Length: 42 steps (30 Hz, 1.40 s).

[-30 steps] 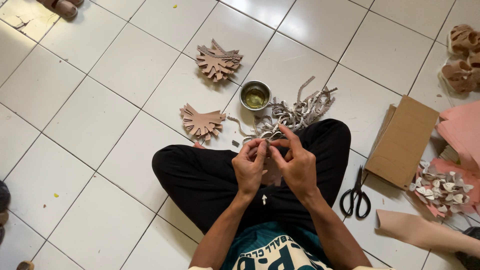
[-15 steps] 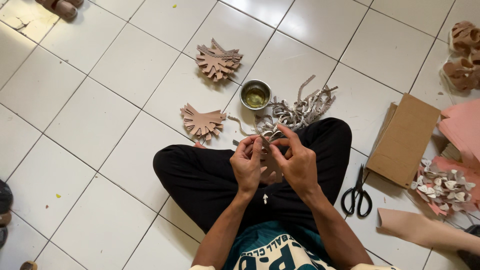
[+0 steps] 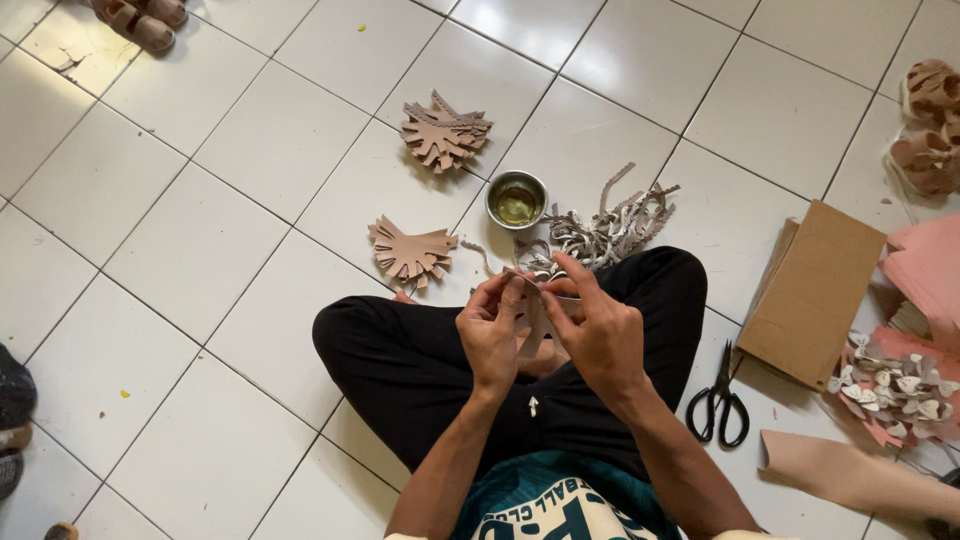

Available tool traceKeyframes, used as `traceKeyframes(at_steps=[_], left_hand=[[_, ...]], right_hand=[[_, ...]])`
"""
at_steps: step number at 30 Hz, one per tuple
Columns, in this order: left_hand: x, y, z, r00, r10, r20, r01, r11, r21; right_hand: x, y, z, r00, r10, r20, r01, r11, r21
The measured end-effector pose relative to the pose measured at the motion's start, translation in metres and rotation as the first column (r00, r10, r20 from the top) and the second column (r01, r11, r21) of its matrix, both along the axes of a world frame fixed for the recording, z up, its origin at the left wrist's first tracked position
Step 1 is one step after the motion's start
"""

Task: The person sits cross-legged on the tiled floor assembling decorative leather pieces. They pick up cut leaf- and flower-shaped pieces, dip or coat them using a bowl of glue, press the pieces together, and place the finished assembled piece onto a growing pile of completed decorations.

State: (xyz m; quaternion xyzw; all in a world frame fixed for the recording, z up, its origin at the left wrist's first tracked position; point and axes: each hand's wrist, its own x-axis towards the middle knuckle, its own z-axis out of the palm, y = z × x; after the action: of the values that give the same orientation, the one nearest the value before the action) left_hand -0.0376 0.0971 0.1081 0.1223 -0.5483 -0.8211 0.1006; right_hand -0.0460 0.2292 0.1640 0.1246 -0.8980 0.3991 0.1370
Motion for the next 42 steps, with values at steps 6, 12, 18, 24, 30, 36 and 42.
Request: traceKeyframes(at_steps=[6, 12, 18, 24, 30, 36, 42], left_hand=[[0.000, -0.002, 0.009, 1.000, -0.006, -0.020, 0.006, 1.000, 0.024], [0.002, -0.003, 0.007, 1.000, -0.022, -0.019, 0.023, 0.998, 0.055], [0.004, -0.001, 0.003, 0.995, -0.096, 0.005, 0.096, 0.994, -0.043], [-0.001, -0.002, 0.004, 0.996, 0.011, 0.084, -0.024, 0.987, 0.159], [0.001, 0.001, 0.001, 1.000, 0.013, -0.002, -0.012, 0.989, 0.148], [0.004, 0.004, -0.006, 0.999, 0.050, -0.001, -0.049, 0.982, 0.182], [0.003, 0.005, -0.007, 0.997, 0.072, -0.034, -0.066, 0.989, 0.132]], right_hand=[[-0.002, 0.003, -0.002, 0.995, 0.072, -0.062, -0.072, 0.997, 0.000], [-0.006, 0.005, -0.002, 0.992, 0.110, -0.055, -0.110, 0.994, 0.001], [-0.006, 0.007, 0.003, 0.996, 0.081, -0.049, -0.078, 0.996, 0.042], [-0.002, 0.023, 0.007, 0.999, -0.030, -0.023, 0.029, 0.999, -0.034], [-0.003, 0.027, -0.004, 0.997, -0.073, 0.016, 0.075, 0.969, -0.237], [-0.009, 0.028, -0.010, 0.990, -0.098, 0.105, 0.131, 0.912, -0.389], [-0.017, 0.026, -0.019, 0.983, -0.174, 0.057, 0.183, 0.919, -0.350]])
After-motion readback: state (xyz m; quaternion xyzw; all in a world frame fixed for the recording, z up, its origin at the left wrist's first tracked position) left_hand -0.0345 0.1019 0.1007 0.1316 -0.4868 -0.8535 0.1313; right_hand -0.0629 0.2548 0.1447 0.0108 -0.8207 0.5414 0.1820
